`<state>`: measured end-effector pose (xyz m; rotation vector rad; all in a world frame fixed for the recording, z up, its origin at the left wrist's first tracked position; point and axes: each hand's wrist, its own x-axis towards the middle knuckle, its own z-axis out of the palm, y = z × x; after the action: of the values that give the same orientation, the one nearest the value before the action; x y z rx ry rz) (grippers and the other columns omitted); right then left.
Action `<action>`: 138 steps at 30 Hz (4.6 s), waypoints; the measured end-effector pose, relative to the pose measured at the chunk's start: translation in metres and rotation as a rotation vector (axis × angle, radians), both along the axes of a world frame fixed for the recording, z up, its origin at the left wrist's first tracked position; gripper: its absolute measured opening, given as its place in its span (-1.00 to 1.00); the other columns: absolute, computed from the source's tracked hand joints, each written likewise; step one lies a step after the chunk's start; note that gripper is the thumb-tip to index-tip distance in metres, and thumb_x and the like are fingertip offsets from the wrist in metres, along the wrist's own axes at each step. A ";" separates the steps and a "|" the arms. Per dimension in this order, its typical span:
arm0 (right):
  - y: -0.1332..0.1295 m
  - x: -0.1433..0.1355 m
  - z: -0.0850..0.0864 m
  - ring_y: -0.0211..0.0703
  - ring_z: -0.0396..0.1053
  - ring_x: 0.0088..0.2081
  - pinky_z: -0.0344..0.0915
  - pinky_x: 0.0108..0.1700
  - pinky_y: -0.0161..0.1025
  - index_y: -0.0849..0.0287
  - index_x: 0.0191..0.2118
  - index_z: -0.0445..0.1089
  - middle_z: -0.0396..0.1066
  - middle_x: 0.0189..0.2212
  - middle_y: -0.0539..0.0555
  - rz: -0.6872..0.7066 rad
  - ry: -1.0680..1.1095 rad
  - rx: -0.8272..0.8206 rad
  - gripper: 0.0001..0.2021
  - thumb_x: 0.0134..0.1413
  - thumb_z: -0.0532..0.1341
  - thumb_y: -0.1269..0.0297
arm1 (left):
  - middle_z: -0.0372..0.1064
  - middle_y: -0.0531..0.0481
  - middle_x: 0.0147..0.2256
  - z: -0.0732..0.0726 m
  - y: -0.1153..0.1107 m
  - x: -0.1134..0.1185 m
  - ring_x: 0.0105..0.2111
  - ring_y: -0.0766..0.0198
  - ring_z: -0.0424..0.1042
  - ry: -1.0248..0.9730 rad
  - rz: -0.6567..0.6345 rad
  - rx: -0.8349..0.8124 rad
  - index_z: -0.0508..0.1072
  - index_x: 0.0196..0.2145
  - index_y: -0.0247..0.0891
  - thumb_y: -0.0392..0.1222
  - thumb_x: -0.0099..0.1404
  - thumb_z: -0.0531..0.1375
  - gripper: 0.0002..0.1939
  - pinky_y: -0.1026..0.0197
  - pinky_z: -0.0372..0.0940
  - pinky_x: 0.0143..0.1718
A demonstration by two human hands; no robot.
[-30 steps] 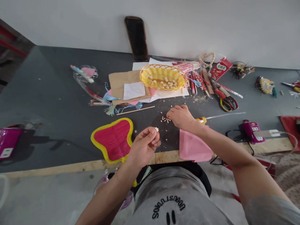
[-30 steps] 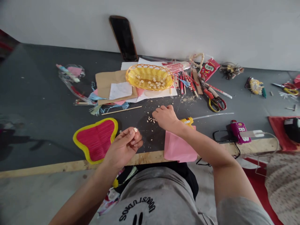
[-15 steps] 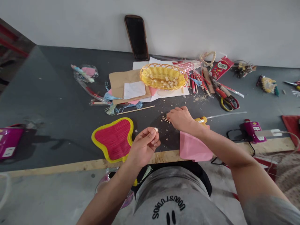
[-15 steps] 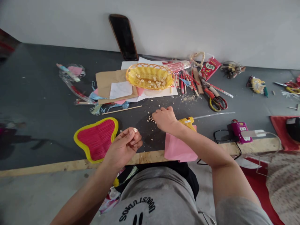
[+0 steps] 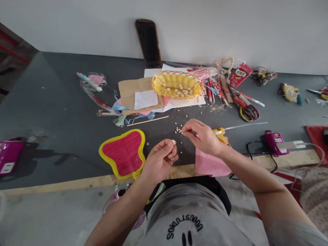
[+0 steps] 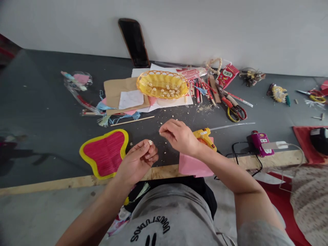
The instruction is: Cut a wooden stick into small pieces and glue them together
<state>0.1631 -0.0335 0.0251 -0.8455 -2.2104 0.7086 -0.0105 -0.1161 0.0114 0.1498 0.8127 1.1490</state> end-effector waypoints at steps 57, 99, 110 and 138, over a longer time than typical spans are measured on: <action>-0.042 0.026 0.004 -0.16 0.44 -0.18 0.44 -0.12 -0.16 0.14 -0.14 0.47 0.52 -0.27 0.08 0.012 0.155 0.013 -0.89 0.22 0.29 0.33 | 0.39 0.01 -0.57 0.007 0.002 0.018 -0.56 0.43 0.28 0.160 -0.233 0.075 0.54 -0.48 -0.35 -0.02 -0.06 0.52 -0.63 0.34 0.16 -0.49; -0.055 0.024 -0.007 -0.18 0.45 -0.23 0.45 -0.17 -0.19 0.17 -0.13 0.47 0.49 -0.29 0.09 -0.039 0.196 0.082 -0.88 0.22 0.29 0.36 | 0.49 0.00 -0.57 0.008 0.000 0.014 -0.57 0.43 0.40 0.275 -0.263 0.038 0.62 -0.51 -0.31 -0.03 -0.17 0.56 -0.65 0.38 0.25 -0.47; -0.056 0.028 -0.009 -0.17 0.43 -0.25 0.43 -0.17 -0.17 0.16 -0.12 0.46 0.49 -0.29 0.08 -0.047 0.187 0.075 -0.88 0.23 0.28 0.35 | 0.49 0.03 -0.57 0.009 0.003 0.016 -0.55 0.44 0.41 0.320 -0.298 0.037 0.62 -0.51 -0.28 -0.02 -0.17 0.55 -0.66 0.41 0.25 -0.46; -0.050 0.142 -0.034 0.06 0.43 -0.19 0.39 -0.10 -0.02 0.25 -0.10 0.38 0.48 -0.24 0.21 -0.455 -0.436 -0.198 -0.78 0.25 0.23 0.20 | 0.28 0.09 -0.62 0.001 0.036 0.034 -0.59 0.48 0.14 0.412 -0.200 0.002 0.55 -0.54 -0.29 -0.03 -0.12 0.54 -0.66 0.36 0.10 -0.53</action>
<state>0.3049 -0.0834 -0.0088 -1.6705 -2.2033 0.5592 0.0236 -0.0801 0.0128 0.4704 1.1319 0.9406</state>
